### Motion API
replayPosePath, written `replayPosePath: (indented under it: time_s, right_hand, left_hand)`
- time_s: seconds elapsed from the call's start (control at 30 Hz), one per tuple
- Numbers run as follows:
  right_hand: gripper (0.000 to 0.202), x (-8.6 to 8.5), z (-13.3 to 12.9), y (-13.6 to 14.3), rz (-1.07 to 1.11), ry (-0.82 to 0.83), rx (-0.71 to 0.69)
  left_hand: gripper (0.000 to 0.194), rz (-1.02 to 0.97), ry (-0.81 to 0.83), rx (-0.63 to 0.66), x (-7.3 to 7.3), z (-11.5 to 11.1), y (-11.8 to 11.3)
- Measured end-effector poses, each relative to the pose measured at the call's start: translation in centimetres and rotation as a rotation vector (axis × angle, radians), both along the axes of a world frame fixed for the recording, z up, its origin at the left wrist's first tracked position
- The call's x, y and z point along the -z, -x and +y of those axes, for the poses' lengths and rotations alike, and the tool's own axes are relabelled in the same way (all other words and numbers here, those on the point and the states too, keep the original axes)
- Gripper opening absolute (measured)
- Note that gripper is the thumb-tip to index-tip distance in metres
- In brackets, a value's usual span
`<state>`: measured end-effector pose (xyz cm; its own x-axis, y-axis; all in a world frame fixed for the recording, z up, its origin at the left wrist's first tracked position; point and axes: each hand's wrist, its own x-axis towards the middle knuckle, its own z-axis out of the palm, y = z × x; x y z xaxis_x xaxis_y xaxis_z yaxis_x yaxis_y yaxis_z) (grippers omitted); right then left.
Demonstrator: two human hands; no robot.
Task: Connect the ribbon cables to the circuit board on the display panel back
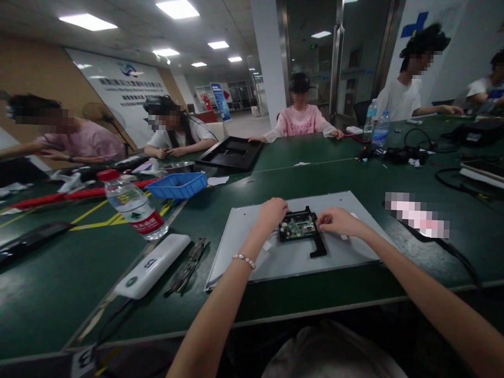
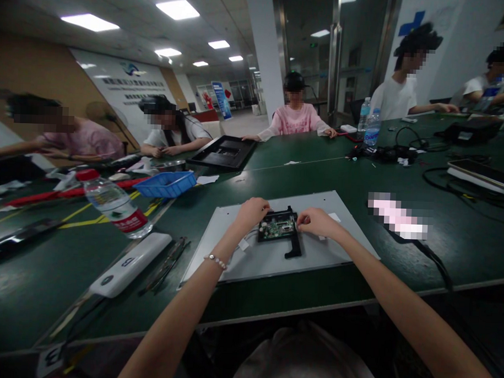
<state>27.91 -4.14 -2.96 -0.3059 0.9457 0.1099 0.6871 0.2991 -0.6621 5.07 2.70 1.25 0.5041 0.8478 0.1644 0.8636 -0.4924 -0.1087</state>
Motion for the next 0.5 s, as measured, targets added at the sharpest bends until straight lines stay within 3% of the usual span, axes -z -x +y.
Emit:
replayPosePath:
  time_s: [0.33,0.5]
  right_hand:
    - [0.014,-0.53,-0.29,-0.47,0.039,0.052,0.063]
    - [0.016,-0.97,-0.49,-0.06,0.027,-0.06,0.135]
  left_hand:
    - [0.026,0.035,-0.035,0.056,0.19,-0.03,-0.81]
    - [0.025,-0.028,-0.044,0.044,0.53,-0.69,0.16]
